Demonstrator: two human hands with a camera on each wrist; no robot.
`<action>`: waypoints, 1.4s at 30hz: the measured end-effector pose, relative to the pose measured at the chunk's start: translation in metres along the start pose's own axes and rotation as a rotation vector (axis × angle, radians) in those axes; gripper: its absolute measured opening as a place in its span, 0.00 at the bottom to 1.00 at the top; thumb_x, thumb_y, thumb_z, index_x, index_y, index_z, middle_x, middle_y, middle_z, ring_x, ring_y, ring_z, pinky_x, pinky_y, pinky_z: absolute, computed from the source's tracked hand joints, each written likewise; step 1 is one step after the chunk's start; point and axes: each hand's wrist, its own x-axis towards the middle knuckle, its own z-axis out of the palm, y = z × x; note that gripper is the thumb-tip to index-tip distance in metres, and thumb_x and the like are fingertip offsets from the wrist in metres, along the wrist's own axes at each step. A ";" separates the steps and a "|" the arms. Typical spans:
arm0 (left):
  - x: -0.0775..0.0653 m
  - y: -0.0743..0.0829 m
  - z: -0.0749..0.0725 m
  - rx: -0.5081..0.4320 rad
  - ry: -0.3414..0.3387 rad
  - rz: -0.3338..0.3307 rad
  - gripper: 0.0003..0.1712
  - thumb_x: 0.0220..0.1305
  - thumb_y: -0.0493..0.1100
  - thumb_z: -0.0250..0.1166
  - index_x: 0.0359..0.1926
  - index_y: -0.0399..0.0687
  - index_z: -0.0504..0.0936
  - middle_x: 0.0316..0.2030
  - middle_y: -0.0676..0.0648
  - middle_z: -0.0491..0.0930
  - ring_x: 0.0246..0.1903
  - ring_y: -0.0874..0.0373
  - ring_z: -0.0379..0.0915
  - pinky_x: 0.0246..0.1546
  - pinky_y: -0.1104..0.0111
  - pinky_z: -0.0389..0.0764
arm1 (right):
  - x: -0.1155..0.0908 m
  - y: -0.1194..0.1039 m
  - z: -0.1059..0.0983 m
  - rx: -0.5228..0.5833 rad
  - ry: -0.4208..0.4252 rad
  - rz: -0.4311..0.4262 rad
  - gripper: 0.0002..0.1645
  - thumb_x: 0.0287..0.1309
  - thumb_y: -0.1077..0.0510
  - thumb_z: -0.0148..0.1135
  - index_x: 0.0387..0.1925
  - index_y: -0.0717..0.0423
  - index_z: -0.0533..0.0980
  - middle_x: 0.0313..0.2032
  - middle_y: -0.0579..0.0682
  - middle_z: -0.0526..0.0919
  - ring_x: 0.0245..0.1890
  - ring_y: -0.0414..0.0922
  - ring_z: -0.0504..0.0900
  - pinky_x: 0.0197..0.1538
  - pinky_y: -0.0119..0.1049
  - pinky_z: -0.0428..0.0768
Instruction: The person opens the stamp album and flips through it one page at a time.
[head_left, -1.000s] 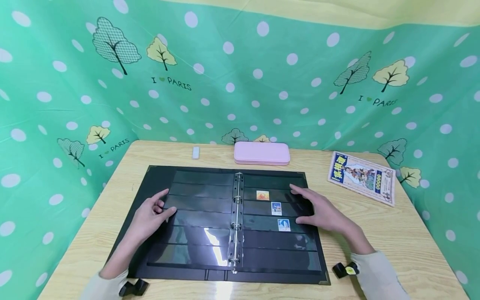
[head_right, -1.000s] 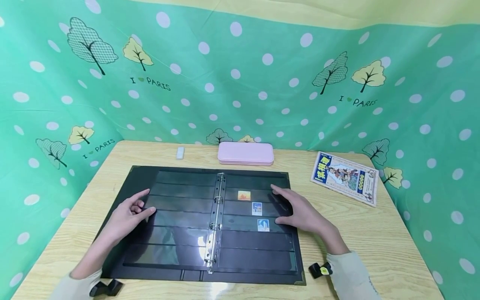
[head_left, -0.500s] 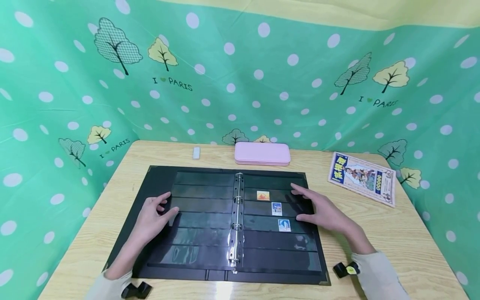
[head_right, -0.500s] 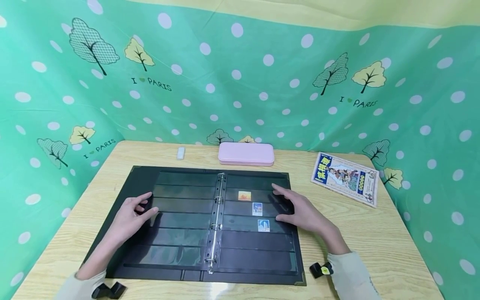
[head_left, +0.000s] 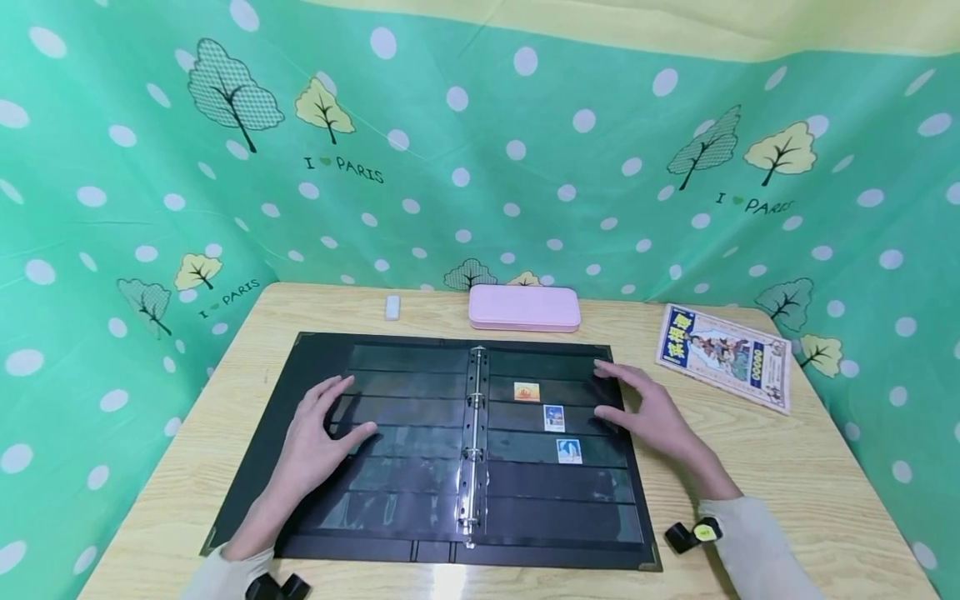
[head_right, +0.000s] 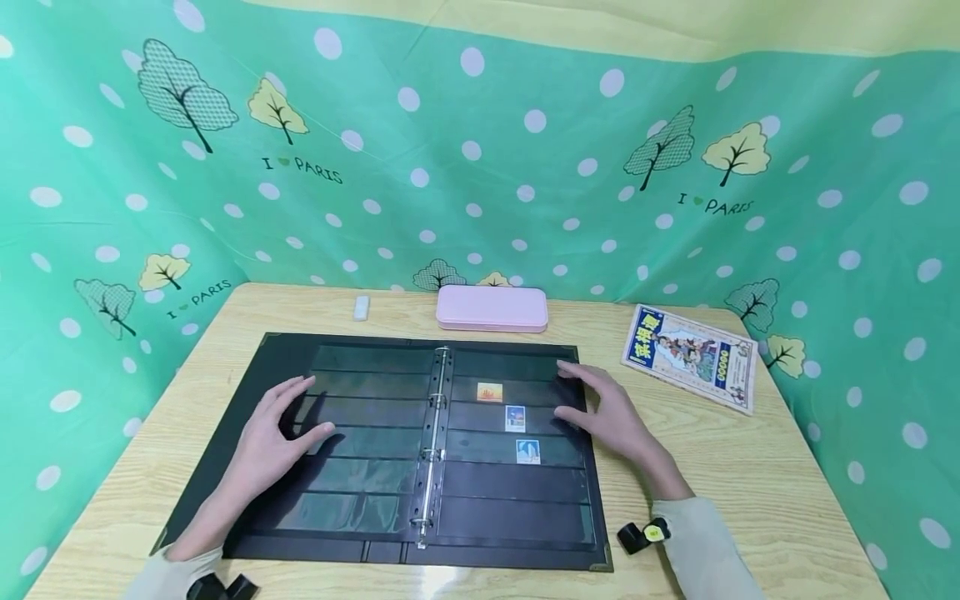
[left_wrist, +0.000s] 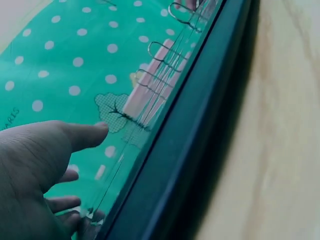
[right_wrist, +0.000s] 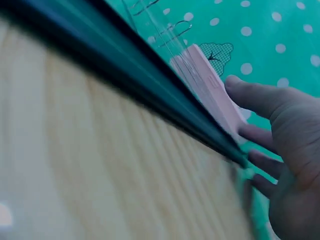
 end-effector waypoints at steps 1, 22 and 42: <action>0.001 -0.001 0.001 0.007 -0.011 0.007 0.51 0.65 0.53 0.83 0.81 0.41 0.72 0.81 0.30 0.61 0.82 0.28 0.53 0.72 0.27 0.64 | 0.000 0.002 0.001 -0.006 0.019 0.008 0.46 0.68 0.53 0.80 0.83 0.50 0.71 0.77 0.63 0.74 0.81 0.68 0.63 0.77 0.76 0.60; 0.002 0.000 0.006 0.147 -0.169 0.079 0.63 0.65 0.63 0.79 0.84 0.29 0.61 0.86 0.29 0.52 0.86 0.30 0.42 0.83 0.35 0.47 | 0.003 0.014 0.011 -0.323 -0.053 -0.068 0.67 0.60 0.33 0.81 0.89 0.50 0.58 0.87 0.57 0.58 0.87 0.66 0.49 0.81 0.75 0.48; 0.002 -0.002 0.006 0.149 -0.171 0.079 0.63 0.66 0.64 0.79 0.85 0.29 0.60 0.86 0.29 0.52 0.86 0.30 0.41 0.84 0.35 0.45 | 0.001 0.000 0.007 -0.287 -0.073 0.005 0.57 0.64 0.37 0.81 0.87 0.40 0.64 0.86 0.66 0.55 0.82 0.76 0.53 0.70 0.84 0.63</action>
